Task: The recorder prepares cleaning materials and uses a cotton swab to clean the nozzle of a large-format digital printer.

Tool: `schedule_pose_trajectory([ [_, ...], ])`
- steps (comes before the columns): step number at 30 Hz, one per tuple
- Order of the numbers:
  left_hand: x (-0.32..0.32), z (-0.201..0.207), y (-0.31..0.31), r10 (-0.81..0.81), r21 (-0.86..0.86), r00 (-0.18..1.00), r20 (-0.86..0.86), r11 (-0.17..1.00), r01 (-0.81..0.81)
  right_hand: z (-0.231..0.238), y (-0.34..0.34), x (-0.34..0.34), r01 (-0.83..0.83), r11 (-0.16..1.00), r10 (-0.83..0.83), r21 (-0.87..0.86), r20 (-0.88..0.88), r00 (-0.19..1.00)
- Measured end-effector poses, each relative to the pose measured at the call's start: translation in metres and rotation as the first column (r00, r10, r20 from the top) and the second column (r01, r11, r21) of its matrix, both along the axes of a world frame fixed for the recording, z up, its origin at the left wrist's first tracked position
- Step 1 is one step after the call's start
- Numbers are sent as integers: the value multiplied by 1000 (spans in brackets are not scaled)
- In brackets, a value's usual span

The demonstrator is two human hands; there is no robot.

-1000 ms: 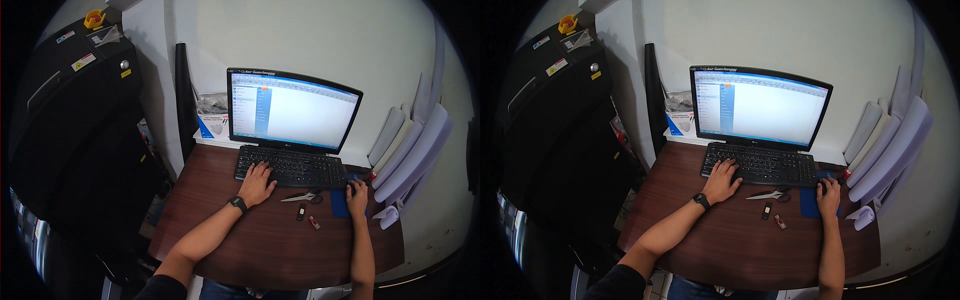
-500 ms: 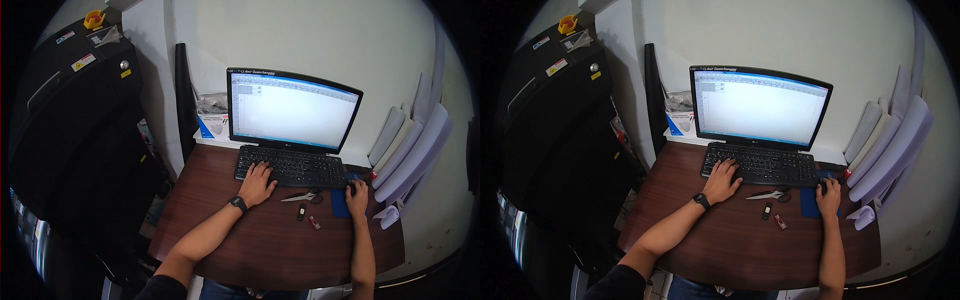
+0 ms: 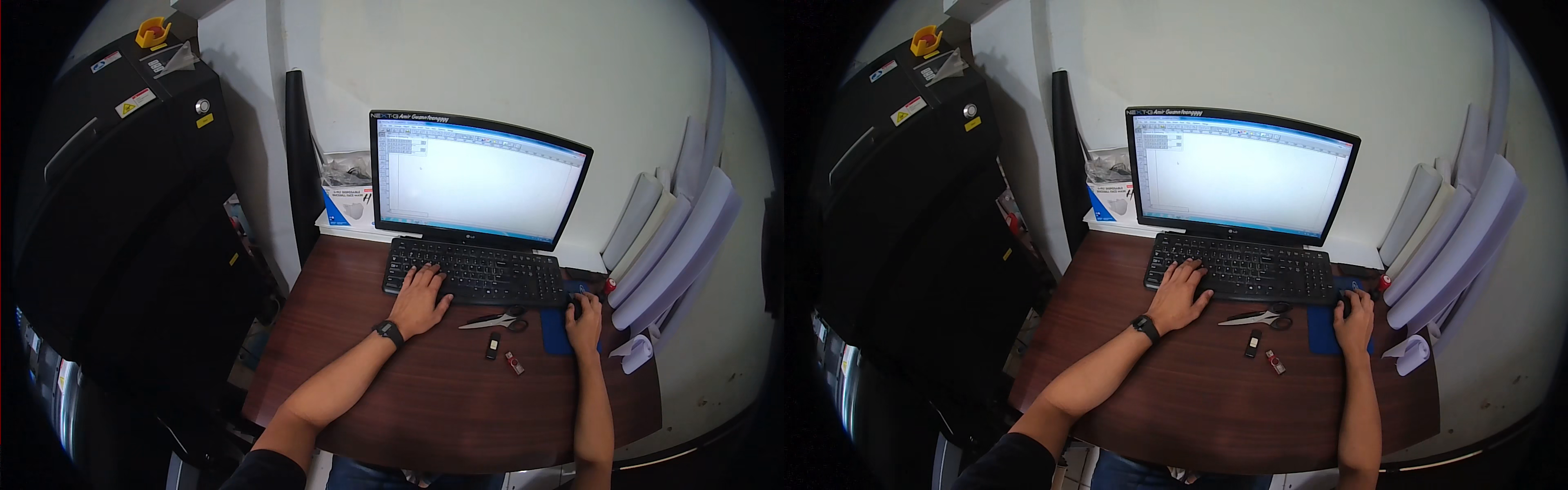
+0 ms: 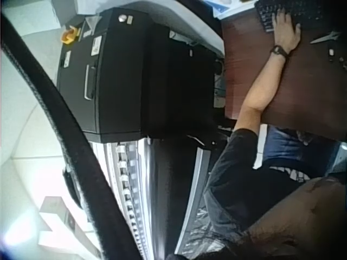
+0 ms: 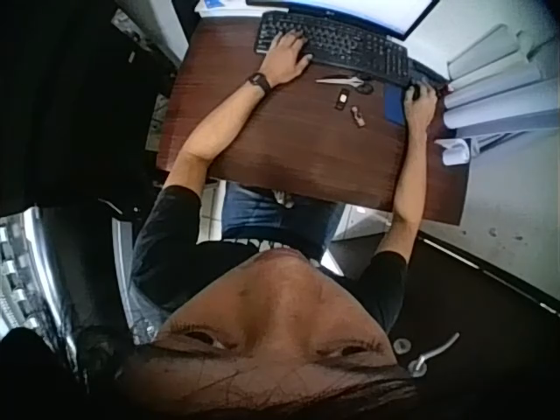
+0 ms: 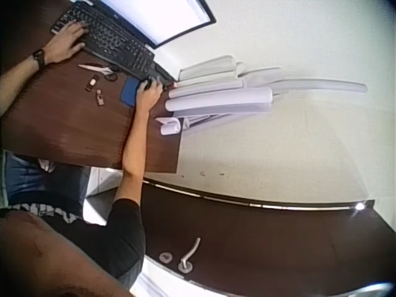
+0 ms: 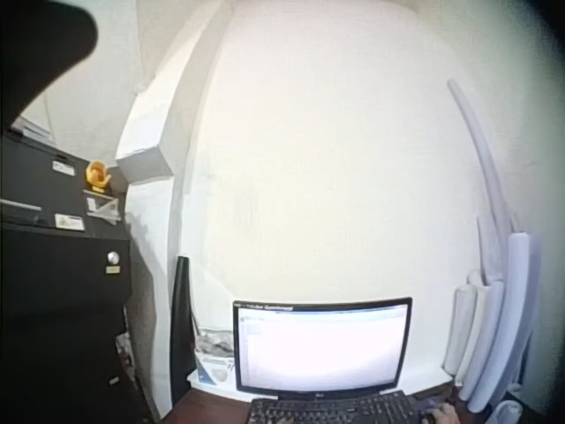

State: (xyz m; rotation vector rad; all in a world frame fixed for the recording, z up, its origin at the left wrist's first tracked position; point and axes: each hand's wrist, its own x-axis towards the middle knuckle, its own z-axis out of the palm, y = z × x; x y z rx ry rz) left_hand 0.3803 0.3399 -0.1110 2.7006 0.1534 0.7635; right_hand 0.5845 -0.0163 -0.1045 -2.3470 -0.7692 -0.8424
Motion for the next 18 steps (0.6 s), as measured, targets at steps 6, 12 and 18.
schedule_pose_trajectory([
  [6, 0, 0, 0, 0, 2, 1000, -3, 1000, 0, -2, -1, 1, -2, 1000, 2, 8, 4, 1000],
  [12, -1, 0, 1, -2, 3, 1000, -7, 1000, 2, -2, -2, 2, -26, 999, 26, 26, -24, 999],
  [18, 0, 1, 0, -2, 5, 1000, -17, 1000, 2, -4, -4, 2, -20, 999, 21, 37, -50, 999],
])
